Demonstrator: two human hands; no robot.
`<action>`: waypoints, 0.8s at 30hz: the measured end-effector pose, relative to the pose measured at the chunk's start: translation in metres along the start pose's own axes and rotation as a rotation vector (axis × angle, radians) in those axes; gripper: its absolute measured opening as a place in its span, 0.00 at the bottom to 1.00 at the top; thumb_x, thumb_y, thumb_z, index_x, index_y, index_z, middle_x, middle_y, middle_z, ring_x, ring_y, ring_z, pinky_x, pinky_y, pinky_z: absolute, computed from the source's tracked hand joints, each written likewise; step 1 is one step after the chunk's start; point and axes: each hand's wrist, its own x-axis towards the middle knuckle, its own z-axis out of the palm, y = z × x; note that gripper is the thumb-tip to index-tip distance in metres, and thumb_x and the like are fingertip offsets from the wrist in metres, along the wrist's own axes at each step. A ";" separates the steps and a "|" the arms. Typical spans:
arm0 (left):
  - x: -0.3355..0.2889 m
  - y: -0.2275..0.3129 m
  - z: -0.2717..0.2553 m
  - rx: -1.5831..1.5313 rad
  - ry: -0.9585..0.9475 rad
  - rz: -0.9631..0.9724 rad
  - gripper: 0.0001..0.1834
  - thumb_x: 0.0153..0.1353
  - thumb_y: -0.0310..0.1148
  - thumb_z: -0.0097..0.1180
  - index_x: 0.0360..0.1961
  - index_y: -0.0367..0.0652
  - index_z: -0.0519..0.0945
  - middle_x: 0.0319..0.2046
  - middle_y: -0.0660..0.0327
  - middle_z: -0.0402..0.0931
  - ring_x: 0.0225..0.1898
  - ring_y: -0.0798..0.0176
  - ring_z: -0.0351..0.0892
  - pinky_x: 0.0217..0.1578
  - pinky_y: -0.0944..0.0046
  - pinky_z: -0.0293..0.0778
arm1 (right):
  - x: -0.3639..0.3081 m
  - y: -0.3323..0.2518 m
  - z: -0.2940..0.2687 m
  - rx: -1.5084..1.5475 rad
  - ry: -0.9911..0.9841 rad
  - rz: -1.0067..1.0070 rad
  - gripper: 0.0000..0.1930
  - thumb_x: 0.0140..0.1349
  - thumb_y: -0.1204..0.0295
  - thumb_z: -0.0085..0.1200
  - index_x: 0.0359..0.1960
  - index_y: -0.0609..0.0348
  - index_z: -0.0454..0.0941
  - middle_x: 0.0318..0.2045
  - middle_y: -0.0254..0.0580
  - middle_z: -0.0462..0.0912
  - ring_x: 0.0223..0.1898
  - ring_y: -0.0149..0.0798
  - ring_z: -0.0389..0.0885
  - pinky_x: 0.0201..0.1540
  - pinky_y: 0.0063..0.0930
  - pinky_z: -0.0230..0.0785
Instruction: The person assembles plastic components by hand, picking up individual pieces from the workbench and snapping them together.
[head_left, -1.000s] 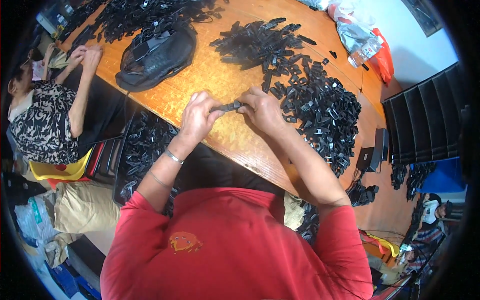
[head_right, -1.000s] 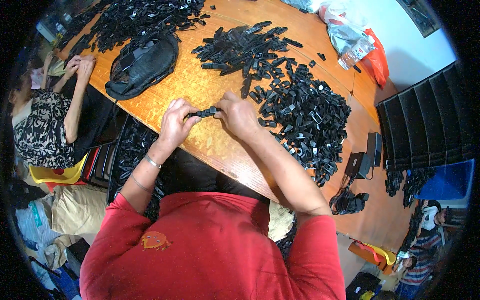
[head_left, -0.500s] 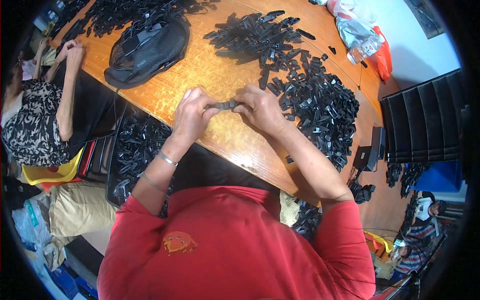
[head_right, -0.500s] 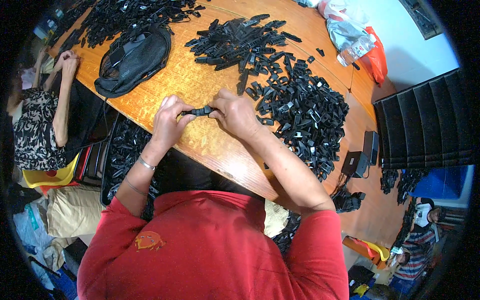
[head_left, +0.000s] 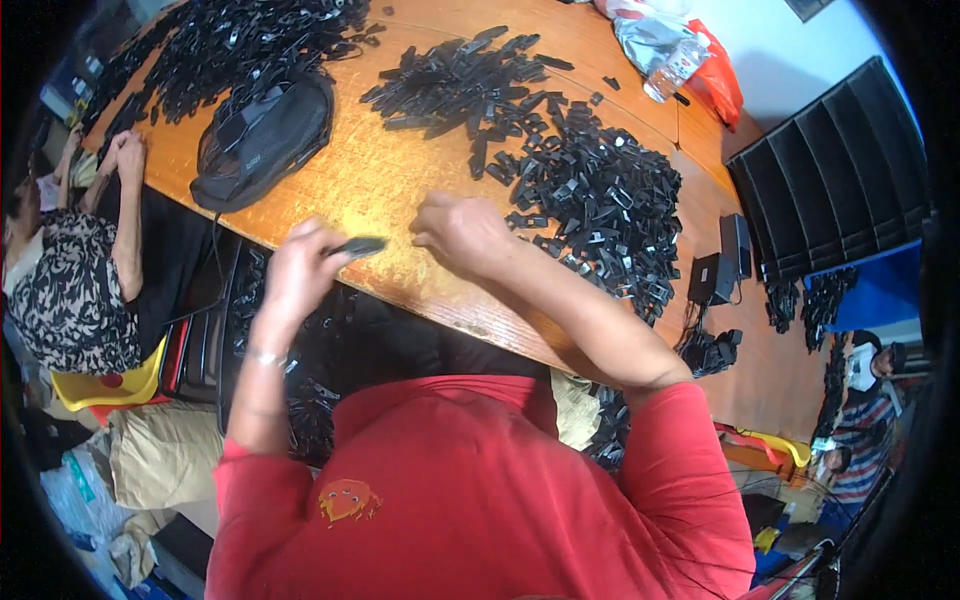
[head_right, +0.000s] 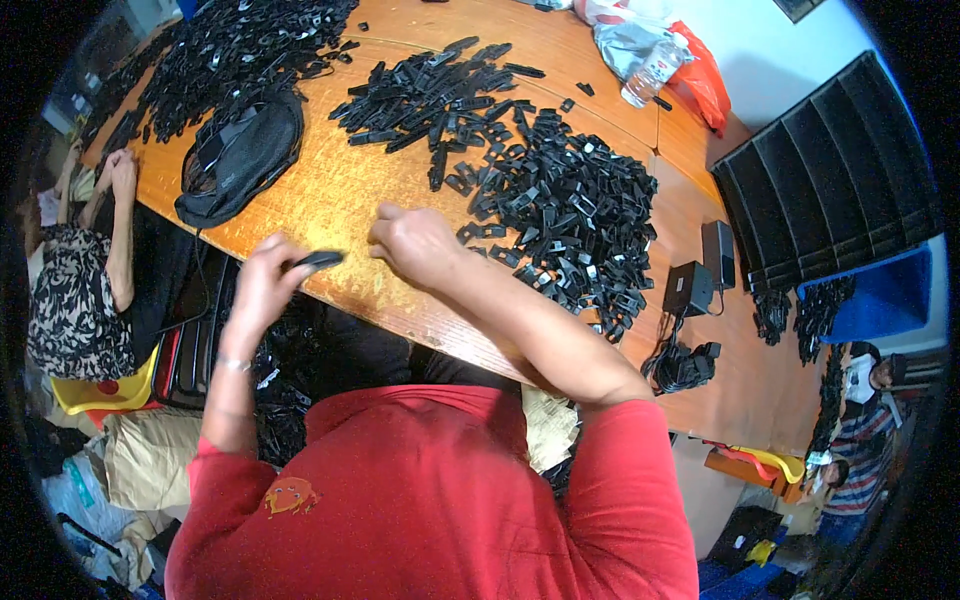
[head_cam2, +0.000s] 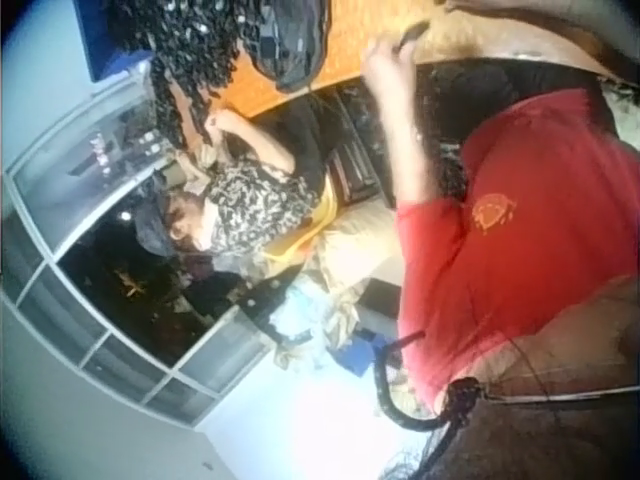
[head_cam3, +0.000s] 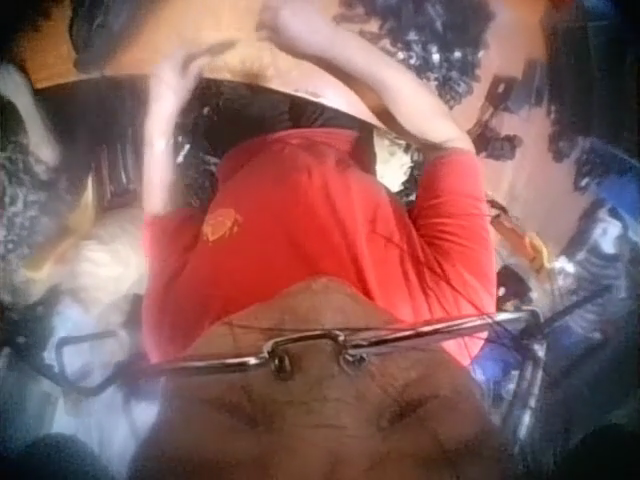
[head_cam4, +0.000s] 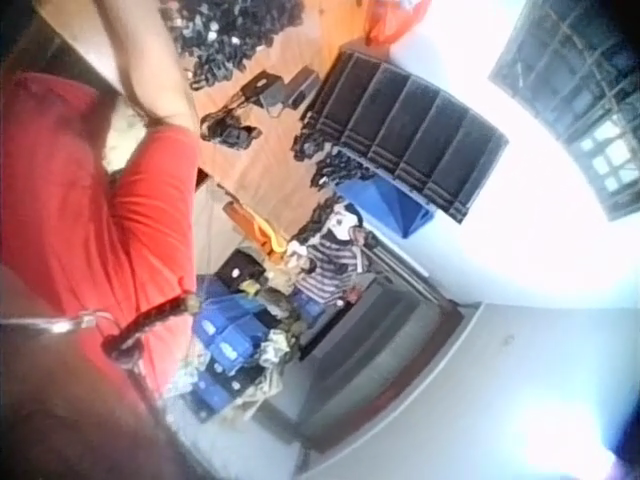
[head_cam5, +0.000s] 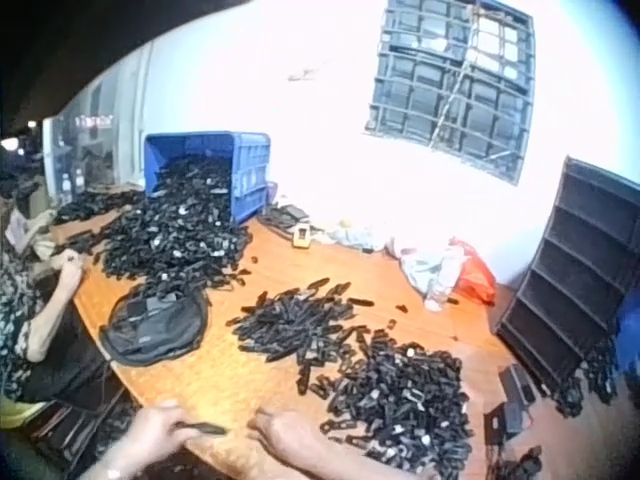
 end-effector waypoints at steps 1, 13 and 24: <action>-0.013 -0.017 -0.024 -0.005 -0.054 0.010 0.12 0.57 0.27 0.77 0.42 0.40 0.91 0.38 0.55 0.84 0.48 0.46 0.85 0.52 0.50 0.79 | -0.009 0.004 -0.013 -0.009 0.049 0.042 0.09 0.64 0.63 0.72 0.38 0.53 0.91 0.36 0.43 0.86 0.33 0.51 0.89 0.39 0.47 0.83; 0.107 0.076 0.053 0.089 0.090 0.495 0.22 0.65 0.20 0.61 0.61 0.43 0.86 0.53 0.52 0.84 0.58 0.43 0.83 0.60 0.48 0.80 | -0.048 0.024 -0.074 -0.277 -0.218 0.114 0.05 0.65 0.73 0.60 0.38 0.56 0.87 0.41 0.50 0.85 0.41 0.53 0.91 0.46 0.46 0.84; 0.170 0.109 0.080 0.381 -0.160 0.717 0.13 0.68 0.26 0.55 0.52 0.40 0.84 0.54 0.53 0.81 0.62 0.49 0.77 0.62 0.49 0.74 | -0.050 0.026 -0.084 -0.173 0.056 0.300 0.10 0.62 0.75 0.66 0.43 0.62 0.83 0.41 0.53 0.85 0.42 0.59 0.89 0.45 0.49 0.83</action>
